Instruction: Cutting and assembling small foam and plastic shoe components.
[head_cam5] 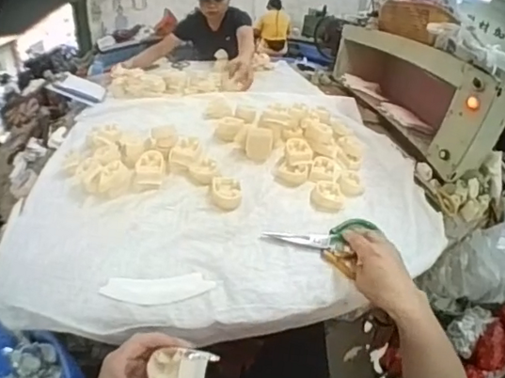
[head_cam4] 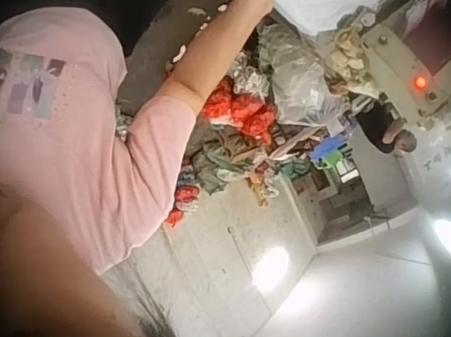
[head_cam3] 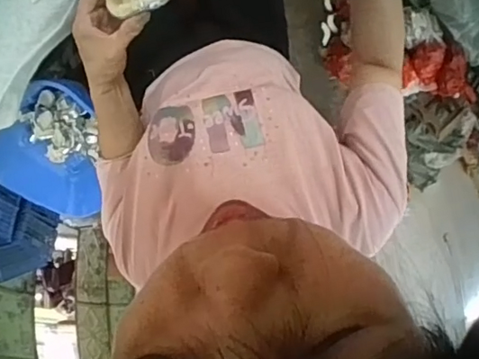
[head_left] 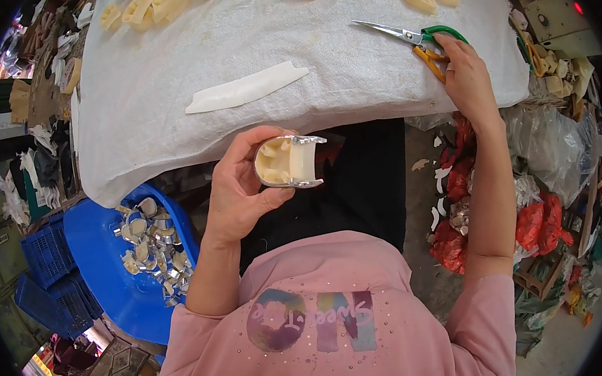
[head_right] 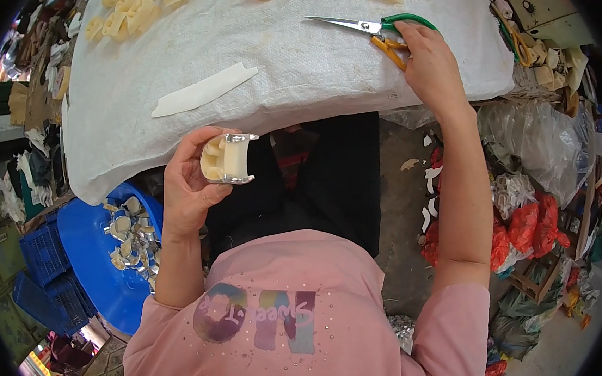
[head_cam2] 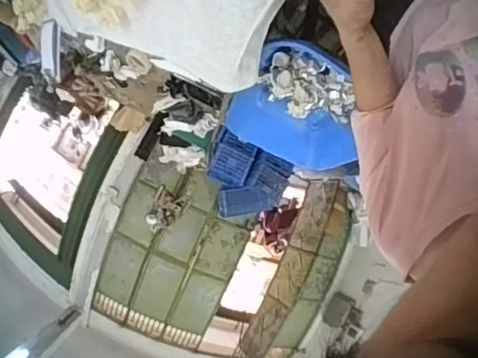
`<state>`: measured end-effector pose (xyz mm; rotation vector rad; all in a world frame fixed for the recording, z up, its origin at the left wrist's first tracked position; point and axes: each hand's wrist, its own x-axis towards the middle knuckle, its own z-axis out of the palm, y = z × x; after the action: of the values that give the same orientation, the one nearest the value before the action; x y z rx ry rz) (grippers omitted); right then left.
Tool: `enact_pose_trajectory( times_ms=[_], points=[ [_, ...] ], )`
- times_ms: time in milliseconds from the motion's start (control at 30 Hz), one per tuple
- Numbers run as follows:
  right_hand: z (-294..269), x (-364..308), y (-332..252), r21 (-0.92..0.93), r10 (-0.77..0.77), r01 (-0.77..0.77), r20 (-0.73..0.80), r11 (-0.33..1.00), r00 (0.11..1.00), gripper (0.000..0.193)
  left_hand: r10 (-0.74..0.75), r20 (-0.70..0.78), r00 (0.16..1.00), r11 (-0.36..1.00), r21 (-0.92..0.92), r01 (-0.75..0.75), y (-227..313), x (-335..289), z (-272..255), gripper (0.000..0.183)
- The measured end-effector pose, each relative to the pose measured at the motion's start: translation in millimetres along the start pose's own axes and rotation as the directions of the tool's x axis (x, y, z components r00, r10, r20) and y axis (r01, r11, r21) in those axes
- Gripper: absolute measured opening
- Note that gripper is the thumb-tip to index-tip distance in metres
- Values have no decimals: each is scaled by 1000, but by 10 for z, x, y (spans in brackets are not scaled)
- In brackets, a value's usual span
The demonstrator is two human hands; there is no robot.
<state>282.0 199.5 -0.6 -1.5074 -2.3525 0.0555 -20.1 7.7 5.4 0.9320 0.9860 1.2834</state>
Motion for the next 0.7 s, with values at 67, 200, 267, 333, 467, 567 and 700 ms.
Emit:
enact_pose_trajectory(
  times_ms=[67, 200, 267, 333, 467, 567, 700],
  points=[
    [-31, 15, -109, -3, -47, 46, -9, 999, 999, 53, 4, -9, 1000, 1000, 4, -4, 0, -14, -35, 65],
    [-135, 37, -105, -68, -233, 229, -52, 971, 971, 61, 24, -4, 1000, 999, 33, -24, -15, -28, -76, 63],
    [-296, -29, -284, 0, -173, 173, -23, 985, 985, 62, 48, -29, 998, 996, 73, -46, -9, -46, -86, 62],
    [-360, -215, -470, 164, -148, 150, -28, 975, 989, 61, 75, -59, 995, 991, 115, -67, -16, -68, -92, 62],
    [-454, -837, -966, 657, -82, -95, 233, 748, 969, 67, 224, -69, 972, 949, 244, -201, -66, -73, -104, 60],
    [-476, -1044, -1200, 756, -243, -198, 428, 623, 870, 52, 275, -87, 957, 924, 299, -239, -86, -91, -121, 59],
    [-334, -1224, -1294, 768, -283, -321, 537, 555, 795, 44, 297, -94, 950, 885, 401, -237, -66, -77, -95, 62]
  ],
)
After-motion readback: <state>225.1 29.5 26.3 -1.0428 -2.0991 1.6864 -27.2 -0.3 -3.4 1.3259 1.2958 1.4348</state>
